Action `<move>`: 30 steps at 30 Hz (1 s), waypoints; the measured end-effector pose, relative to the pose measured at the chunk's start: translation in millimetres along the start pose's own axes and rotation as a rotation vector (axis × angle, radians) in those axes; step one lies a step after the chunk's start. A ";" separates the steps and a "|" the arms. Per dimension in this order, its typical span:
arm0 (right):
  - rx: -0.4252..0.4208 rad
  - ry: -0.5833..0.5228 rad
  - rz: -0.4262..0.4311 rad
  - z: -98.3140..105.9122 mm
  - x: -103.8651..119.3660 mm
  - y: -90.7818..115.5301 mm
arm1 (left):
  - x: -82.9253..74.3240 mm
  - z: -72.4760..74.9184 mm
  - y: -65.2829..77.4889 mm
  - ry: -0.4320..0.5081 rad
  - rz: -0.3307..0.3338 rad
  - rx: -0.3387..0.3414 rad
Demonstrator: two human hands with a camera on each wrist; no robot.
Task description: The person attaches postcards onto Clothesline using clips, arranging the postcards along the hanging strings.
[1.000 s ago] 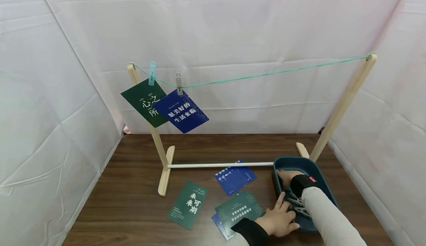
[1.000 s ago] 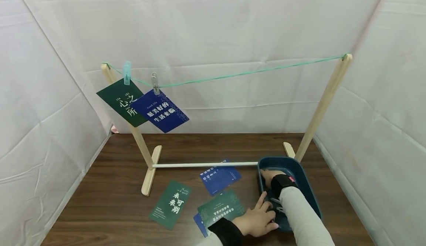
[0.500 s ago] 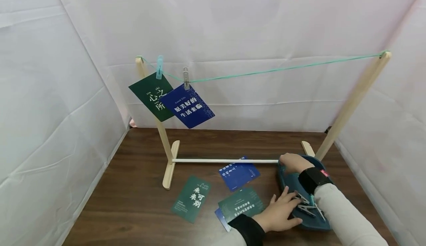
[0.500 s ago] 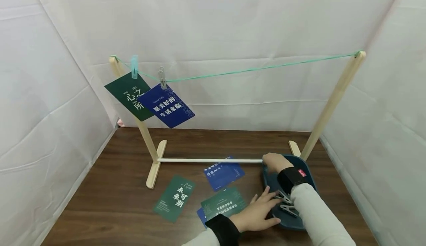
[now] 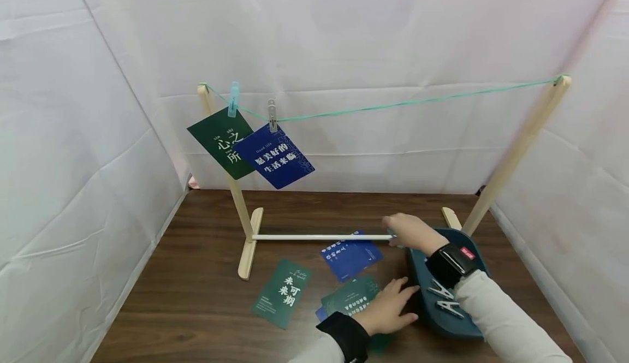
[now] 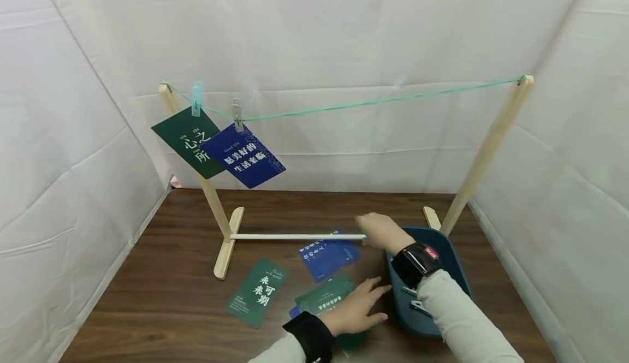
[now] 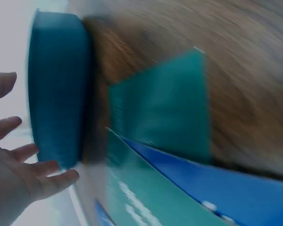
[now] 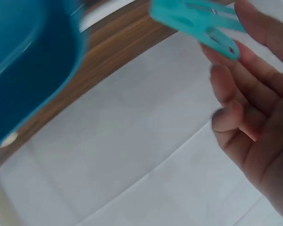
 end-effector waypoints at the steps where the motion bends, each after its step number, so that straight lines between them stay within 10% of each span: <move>1: -0.013 -0.018 0.013 0.5 7.3 -4.8 | 5.1 1.1 2.9 -0.018 0.022 -0.005; 13: -0.106 -0.477 0.153 3.1 82.1 -29.8 | 41.9 12.4 33.0 -0.055 0.087 -0.027; 20: -0.237 -0.650 0.175 7.8 118.0 -34.1 | 80.5 46.3 60.4 -0.254 0.168 -0.324; 25: -0.346 -0.740 0.136 15.7 129.2 -33.3 | 127.0 78.6 89.3 -0.381 0.446 -0.588; 30: -0.358 -0.777 0.127 16.5 137.1 -32.4 | 160.3 103.4 117.9 -0.394 0.837 -0.599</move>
Point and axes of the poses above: each hand's wrist, its own y-axis away from the middle knuckle, its own z-axis out of the back of the hand, x = y × z, the point moved 4 cm from there along -y, towards the middle knuckle, and after that the axes turned 14 degrees about -x, right-handed, at the moved point
